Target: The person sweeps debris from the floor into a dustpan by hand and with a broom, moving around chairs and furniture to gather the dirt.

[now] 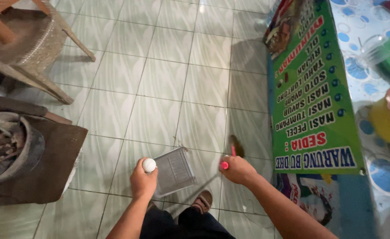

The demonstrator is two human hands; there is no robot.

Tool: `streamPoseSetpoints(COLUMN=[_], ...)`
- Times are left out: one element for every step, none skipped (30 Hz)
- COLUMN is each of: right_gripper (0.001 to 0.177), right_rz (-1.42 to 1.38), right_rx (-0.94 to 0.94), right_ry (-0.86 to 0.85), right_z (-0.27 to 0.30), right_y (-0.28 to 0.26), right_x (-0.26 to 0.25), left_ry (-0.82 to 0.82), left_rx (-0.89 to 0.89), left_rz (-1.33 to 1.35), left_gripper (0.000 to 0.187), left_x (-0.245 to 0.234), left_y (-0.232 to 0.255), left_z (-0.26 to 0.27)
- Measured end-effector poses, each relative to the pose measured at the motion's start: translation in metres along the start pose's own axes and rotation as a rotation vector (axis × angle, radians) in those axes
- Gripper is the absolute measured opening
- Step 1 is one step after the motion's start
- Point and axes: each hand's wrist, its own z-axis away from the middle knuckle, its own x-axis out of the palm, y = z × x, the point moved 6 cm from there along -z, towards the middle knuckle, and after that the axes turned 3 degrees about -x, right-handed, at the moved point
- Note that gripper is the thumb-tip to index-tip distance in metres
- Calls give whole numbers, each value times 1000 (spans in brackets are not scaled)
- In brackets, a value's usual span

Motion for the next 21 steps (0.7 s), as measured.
streamPoseSetpoints(right_gripper=[32, 33, 34, 34, 35, 35, 36, 38, 38, 38, 37, 37, 36, 36, 35, 35, 34, 34, 33, 32, 32], right_rz=[-26, -53, -79, -84, -89, -91, -87, -83, -65, -46, -64, -83, -82, -82, -9, 60, 130, 143, 171, 196, 226], right_rx=[9, 20, 31, -42, -115, -191, -122, -52, -69, -85, 28, 142, 131, 123, 115, 110, 105, 89, 77, 61, 48], right_ry=[-21, -41, -61, -26, 9, 42, 54, 64, 59, 58, 33, 8, 14, 22, 39, 58, 76, 72, 65, 60, 61], right_z=[0, -1, -3, -7, -11, -12, -15, -16, -15, -15, -18, -19, -21, -24, -29, -34, -40, -47, -54, -61, -65], right_y=[-14, -26, -34, -43, -48, -52, -46, -37, -33, -29, -18, -5, 4, 13, 24, 37, 53, 68, 85, 101, 117], right_x=[-7, -12, -14, -22, -31, -39, -49, -59, -69, -80, -90, -96, -102, -104, -104, -101, -95, -82, -65, -43, -21], left_ry=[-7, -16, -26, -18, -11, 0, 12, 23, 33, 35, 37, 38, 36, 31, 26, 32, 39, 46, 43, 40, 36], left_rx=[-21, -41, -62, -54, -46, -41, -56, -73, -90, -98, -105, -113, -121, -127, -133, -128, -123, -118, -98, -79, -59], left_rz=[-5, -10, -14, -13, -11, -7, -12, -18, -25, -21, -18, -17, -23, -30, -37, -44, -51, -59, -60, -61, -61], left_gripper=[43, 42, 42, 42, 42, 42, 42, 43, 43, 42, 42, 42, 41, 41, 40, 41, 41, 42, 42, 42, 42], left_x=[-2, -5, -8, -12, -16, -22, -27, -31, -36, -41, -47, -52, -58, -63, -68, -72, -76, -80, -84, -86, -87], left_y=[-2, -6, -9, -10, -13, -16, -21, -26, -31, -34, -37, -42, -46, -50, -54, -57, -61, -64, -67, -69, -71], left_z=[-1, -2, -4, -6, -9, -11, -14, -15, -17, -19, -22, -24, -26, -28, -30, -32, -35, -36, -36, -37, -39])
